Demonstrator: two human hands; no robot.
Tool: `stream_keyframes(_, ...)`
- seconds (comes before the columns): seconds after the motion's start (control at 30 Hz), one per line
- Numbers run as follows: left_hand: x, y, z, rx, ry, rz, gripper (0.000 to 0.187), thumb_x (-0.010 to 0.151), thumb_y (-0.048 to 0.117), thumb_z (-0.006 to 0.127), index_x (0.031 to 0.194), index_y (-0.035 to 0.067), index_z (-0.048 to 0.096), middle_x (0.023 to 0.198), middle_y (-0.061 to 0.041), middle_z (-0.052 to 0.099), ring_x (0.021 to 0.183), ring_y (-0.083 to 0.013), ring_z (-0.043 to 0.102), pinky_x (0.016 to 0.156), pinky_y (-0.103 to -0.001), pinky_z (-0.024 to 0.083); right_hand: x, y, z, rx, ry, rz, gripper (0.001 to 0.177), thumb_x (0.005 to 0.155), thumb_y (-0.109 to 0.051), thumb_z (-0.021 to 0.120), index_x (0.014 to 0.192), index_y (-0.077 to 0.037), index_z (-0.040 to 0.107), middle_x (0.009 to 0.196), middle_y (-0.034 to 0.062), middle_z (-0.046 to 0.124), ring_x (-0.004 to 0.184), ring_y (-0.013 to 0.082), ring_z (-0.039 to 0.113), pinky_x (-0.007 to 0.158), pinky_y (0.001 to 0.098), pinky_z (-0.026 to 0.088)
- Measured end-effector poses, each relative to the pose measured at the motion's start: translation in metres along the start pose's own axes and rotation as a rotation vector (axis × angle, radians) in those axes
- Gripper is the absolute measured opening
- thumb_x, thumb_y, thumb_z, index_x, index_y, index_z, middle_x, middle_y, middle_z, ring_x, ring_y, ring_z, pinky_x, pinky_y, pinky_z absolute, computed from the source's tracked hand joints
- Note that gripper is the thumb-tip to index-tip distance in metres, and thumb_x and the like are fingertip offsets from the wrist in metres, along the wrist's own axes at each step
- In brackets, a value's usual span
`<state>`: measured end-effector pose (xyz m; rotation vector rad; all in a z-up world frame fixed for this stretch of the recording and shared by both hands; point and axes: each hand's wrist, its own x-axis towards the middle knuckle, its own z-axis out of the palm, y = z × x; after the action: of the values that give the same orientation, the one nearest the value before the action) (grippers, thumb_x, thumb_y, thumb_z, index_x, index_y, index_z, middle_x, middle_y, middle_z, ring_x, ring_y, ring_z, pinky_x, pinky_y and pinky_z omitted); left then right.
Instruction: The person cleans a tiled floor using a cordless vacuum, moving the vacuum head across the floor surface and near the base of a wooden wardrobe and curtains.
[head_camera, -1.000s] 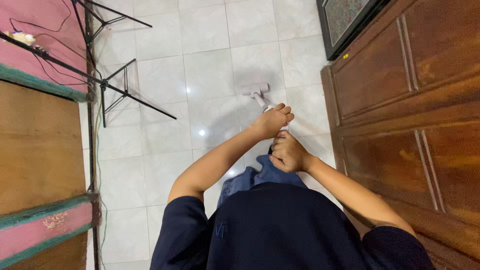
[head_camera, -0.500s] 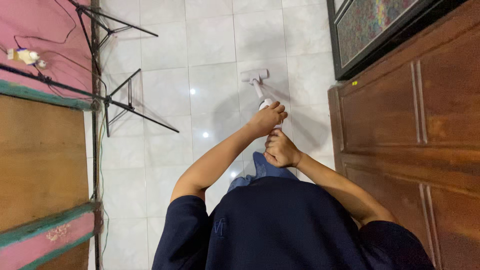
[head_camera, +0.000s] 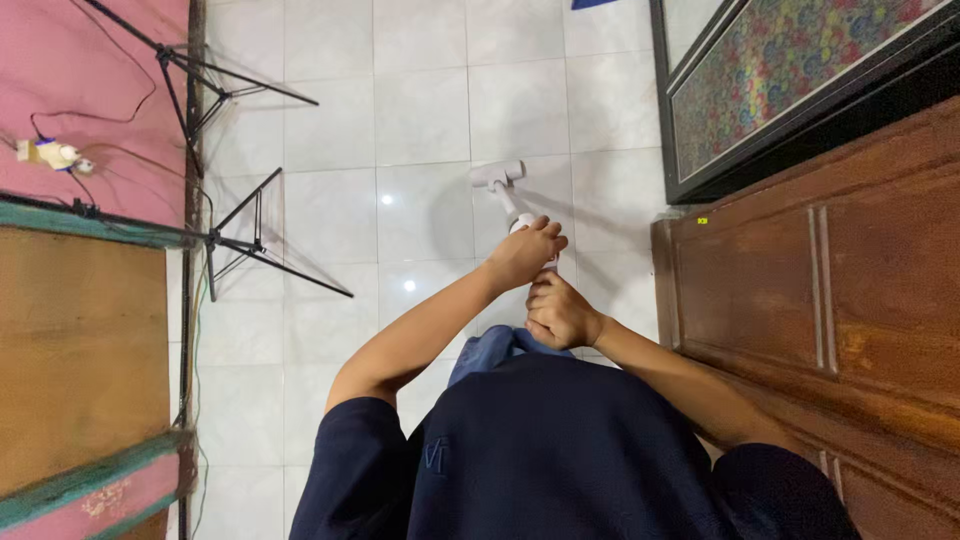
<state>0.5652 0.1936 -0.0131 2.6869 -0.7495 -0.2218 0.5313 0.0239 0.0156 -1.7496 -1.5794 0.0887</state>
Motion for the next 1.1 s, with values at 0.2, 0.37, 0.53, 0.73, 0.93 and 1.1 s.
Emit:
stream_keyframes(0.2,0.027,-0.033,0.024,0.091,0.001,0.013,0.033,0.078,0.012,0.077,0.11,0.011,0.068,0.122,-0.007,0.059,0.125,-0.0298,0.054,0.089,-0.042,0.055,0.006,0.034,0.019,-0.113,0.0,0.055,0.022,0.078,-0.018,0.067,0.061,-0.005,0.065,0.069,0.0077,0.065,0.079,0.0264,0.063,0.096,0.0433,0.043)
stream_keyframes(0.37,0.033,-0.043,-0.011,0.088,0.019,0.018,0.04,0.072,0.011,0.08,0.111,0.011,0.068,0.12,-0.007,0.06,0.124,-0.0303,0.054,0.09,-0.042,0.055,0.03,0.038,-0.011,-0.035,0.012,0.06,0.023,0.076,-0.018,0.066,0.057,-0.005,0.063,0.071,0.0078,0.067,0.079,0.026,0.063,0.096,0.043,0.043)
stream_keyframes(0.53,0.04,-0.054,-0.05,-0.001,-0.016,-0.005,0.047,0.066,0.013,0.084,0.111,0.01,0.068,0.116,-0.006,0.061,0.122,-0.0273,0.055,0.091,-0.041,0.055,0.057,0.052,-0.03,-0.021,-0.014,-0.006,0.023,0.08,-0.019,0.066,0.062,-0.006,0.065,0.07,0.0079,0.065,0.077,0.0256,0.061,0.095,0.0439,0.043)
stream_keyframes(0.73,0.075,-0.121,-0.046,0.05,0.005,0.036,0.043,0.07,0.015,0.083,0.11,0.009,0.068,0.116,-0.007,0.06,0.125,-0.0302,0.053,0.091,-0.041,0.056,0.091,0.108,-0.022,-0.049,-0.038,0.042,0.023,0.077,-0.02,0.069,0.06,-0.006,0.066,0.067,0.0082,0.065,0.074,0.0257,0.061,0.093,0.0444,0.044)
stream_keyframes(0.93,0.113,-0.213,-0.026,0.118,-0.009,0.041,0.035,0.081,0.015,0.073,0.115,0.011,0.067,0.128,-0.008,0.059,0.131,-0.0289,0.051,0.095,-0.042,0.054,0.141,0.179,0.001,-0.167,0.049,0.074,0.02,0.078,-0.017,0.068,0.063,-0.004,0.067,0.072,0.0076,0.068,0.08,0.026,0.063,0.095,0.043,0.045)
stream_keyframes(1.1,0.125,-0.244,-0.059,0.145,-0.084,0.018,0.034,0.083,0.016,0.072,0.115,0.009,0.067,0.131,-0.01,0.058,0.136,-0.0306,0.049,0.099,-0.043,0.052,0.183,0.198,-0.009,-0.151,0.029,0.126,0.021,0.079,-0.018,0.069,0.062,-0.005,0.066,0.07,0.0071,0.066,0.077,0.0248,0.062,0.093,0.0433,0.044)
